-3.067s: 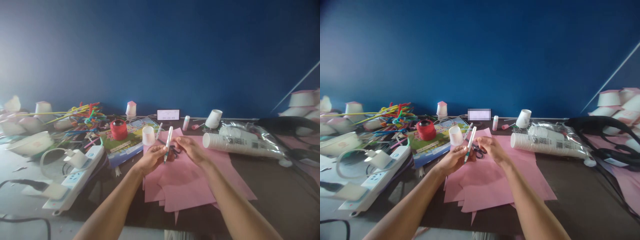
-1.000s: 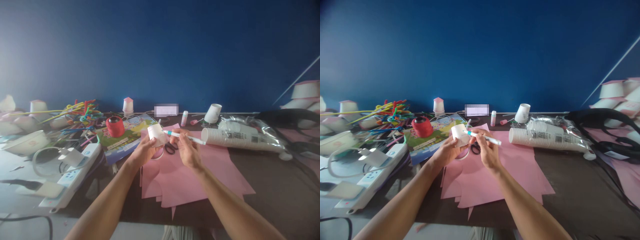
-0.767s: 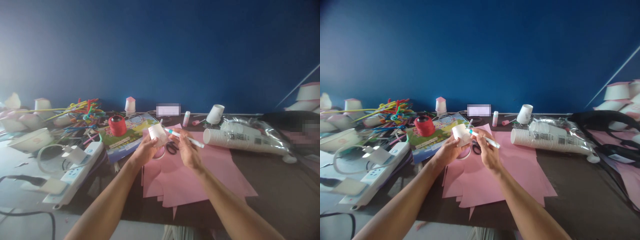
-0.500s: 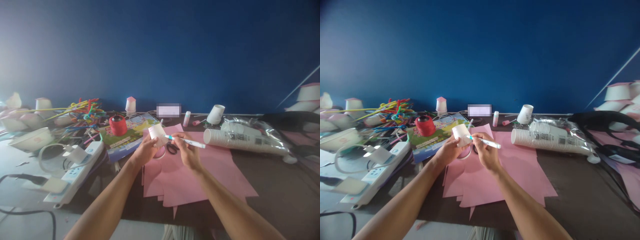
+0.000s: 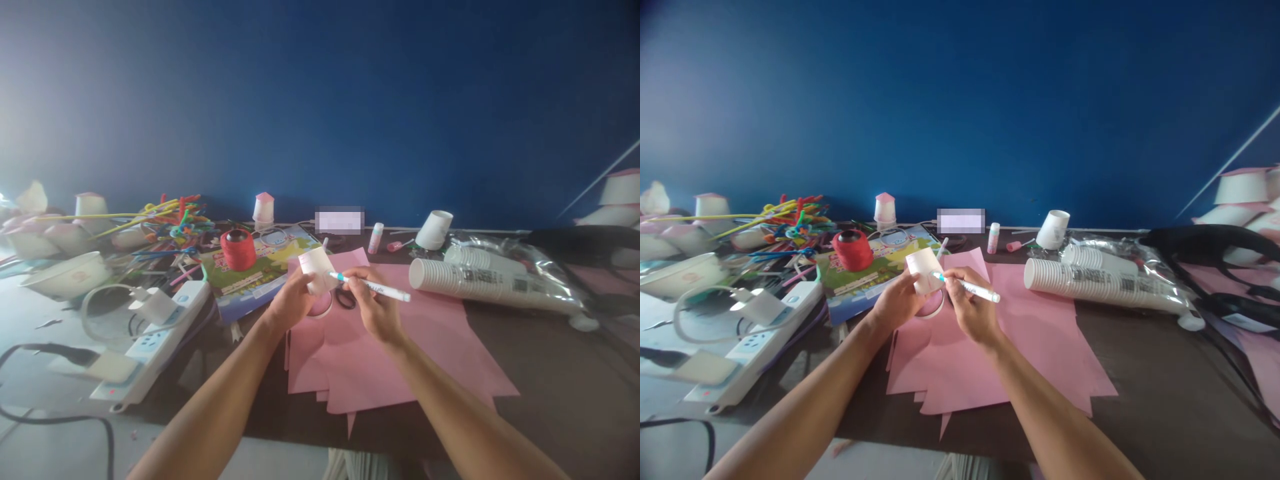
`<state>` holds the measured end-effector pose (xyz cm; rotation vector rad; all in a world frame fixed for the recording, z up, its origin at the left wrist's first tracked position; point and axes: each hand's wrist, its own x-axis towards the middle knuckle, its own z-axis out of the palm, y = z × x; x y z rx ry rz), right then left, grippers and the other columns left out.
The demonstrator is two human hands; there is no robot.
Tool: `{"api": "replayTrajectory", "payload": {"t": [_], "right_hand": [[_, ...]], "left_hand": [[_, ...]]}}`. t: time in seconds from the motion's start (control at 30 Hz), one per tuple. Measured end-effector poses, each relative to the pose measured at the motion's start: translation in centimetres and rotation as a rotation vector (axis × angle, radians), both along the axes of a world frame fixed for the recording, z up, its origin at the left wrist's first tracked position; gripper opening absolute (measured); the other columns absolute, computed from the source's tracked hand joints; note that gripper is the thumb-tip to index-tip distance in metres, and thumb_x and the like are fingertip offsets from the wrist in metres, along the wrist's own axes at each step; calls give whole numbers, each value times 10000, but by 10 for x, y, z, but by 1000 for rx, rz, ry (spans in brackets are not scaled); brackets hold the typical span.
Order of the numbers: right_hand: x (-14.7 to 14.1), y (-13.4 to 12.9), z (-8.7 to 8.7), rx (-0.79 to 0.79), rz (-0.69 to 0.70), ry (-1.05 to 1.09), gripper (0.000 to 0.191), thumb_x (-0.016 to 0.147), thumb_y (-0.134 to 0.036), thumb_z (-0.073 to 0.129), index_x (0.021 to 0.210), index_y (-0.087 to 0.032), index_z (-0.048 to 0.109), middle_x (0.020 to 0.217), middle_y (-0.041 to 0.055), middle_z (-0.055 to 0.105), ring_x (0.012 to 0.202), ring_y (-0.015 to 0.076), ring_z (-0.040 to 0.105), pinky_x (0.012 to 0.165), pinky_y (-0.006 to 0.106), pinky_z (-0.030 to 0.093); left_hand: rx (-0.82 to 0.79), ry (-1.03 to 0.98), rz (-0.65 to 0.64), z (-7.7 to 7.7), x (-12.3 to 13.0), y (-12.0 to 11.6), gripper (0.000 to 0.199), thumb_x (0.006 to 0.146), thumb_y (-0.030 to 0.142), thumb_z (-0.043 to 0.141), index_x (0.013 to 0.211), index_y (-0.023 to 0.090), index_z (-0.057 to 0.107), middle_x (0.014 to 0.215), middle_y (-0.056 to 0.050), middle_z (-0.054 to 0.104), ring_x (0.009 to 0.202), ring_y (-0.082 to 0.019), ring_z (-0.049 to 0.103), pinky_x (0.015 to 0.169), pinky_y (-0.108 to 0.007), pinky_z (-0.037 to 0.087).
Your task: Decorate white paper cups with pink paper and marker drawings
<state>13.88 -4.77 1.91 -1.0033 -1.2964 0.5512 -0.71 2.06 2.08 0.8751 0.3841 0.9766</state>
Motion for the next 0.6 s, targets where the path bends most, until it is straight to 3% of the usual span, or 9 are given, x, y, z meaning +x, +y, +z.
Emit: {"api": "replayTrajectory", "payload": {"t": [0.3,0.47,0.6], "right_hand": [[0,0,2,15,-42,-64,179,910,-339,504,899,-217,635,717,-5,603,581,113,521,527,244,407],[0,-2,3,17,-47,-105,174,905,-329,510,898,-215,641,697,-5,601,599,120,526,531,242,399],[0,-3,3,-23,31,-62,183,899,-334,517,879,-209,649,672,-10,584,564,109,494,510,237,383]], "left_hand": [[46,13,-9,-10,-3,5,364,761,218,600,1122,168,601,967,-55,693,1064,-239,599,936,-330,436],[60,17,-8,-3,-3,1,308,768,202,568,1070,182,622,952,-52,690,1055,-228,596,921,-324,440],[48,30,3,1,-4,-1,260,770,179,559,1016,196,641,893,-40,691,1040,-221,600,916,-313,438]]}}
